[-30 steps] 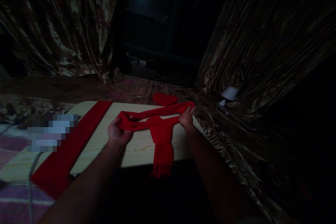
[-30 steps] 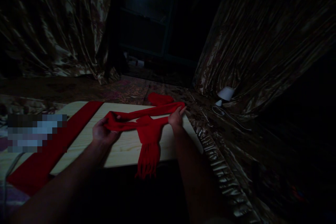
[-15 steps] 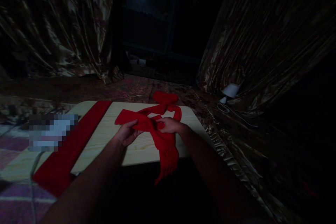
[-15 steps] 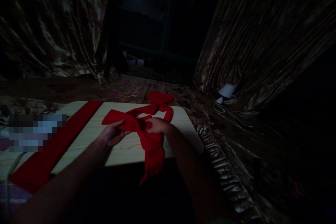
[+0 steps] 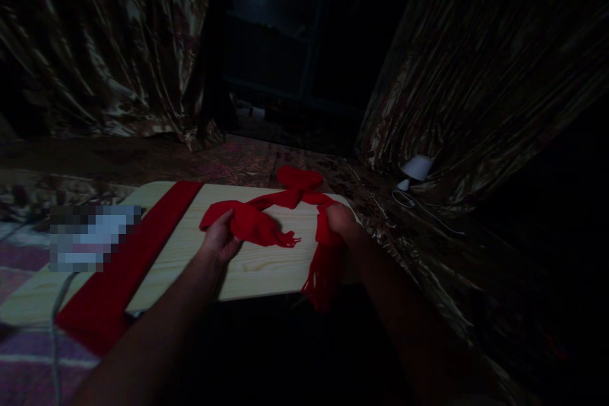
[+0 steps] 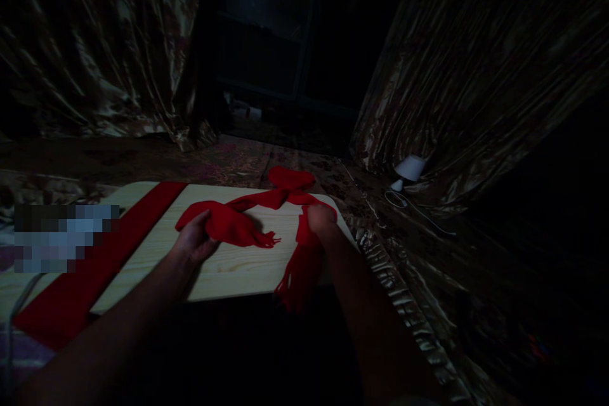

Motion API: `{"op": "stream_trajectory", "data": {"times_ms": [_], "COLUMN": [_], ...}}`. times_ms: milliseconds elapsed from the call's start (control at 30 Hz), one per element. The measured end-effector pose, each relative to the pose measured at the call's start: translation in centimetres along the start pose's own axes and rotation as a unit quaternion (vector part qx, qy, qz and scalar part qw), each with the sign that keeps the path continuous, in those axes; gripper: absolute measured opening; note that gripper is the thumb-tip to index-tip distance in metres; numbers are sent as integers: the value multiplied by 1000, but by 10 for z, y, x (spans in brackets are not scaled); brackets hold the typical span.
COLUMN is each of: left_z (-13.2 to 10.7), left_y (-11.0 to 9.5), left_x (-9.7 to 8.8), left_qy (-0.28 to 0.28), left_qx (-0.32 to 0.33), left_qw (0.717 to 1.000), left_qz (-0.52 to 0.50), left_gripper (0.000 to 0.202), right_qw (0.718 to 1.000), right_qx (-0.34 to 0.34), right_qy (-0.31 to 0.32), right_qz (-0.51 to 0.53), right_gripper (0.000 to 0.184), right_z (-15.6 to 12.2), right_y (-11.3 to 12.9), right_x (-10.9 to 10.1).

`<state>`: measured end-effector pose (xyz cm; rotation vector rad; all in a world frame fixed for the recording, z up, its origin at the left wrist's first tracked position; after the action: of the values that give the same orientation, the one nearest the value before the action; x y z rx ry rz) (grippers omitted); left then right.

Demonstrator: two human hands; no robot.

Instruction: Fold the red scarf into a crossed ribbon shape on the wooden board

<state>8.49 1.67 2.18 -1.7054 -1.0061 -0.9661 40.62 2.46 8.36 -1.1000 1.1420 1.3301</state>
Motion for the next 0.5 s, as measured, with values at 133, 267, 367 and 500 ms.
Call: {"op": "stream_trajectory", "data": {"times_ms": [133,267,367,500], "left_z": [0,1,-1,-2], "left_y": [2,2,2,2], "left_x": [1,0,1,2], "left_qy": [8,19,20,23], "left_qx": [-10,-4,0,-4], "left_qw": [1000,1000,1000,999], "left_qz": [26,22,23,23], "left_gripper": [30,29,30,33], "right_qw": [997,956,915,858], "right_qx": [-28,-124,-121,-103], "right_qy": [-60,-21,19,102], "right_qz": [38,264,385,493], "right_gripper": [24,15,24,75], "right_z": [-4,-6,-7,-11], "right_y": [17,61,89,108], "right_x": [3,24,39,49]}}
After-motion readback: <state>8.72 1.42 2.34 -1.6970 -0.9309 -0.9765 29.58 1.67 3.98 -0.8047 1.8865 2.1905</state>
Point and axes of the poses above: each hand's wrist, its own z-axis towards the middle knuckle, its own x-axis out of the palm, y = z × x, the point moved 1 cm from there along z, towards the middle knuckle, and after that the axes turned 4 degrees about -z, right-handed, at the moved point
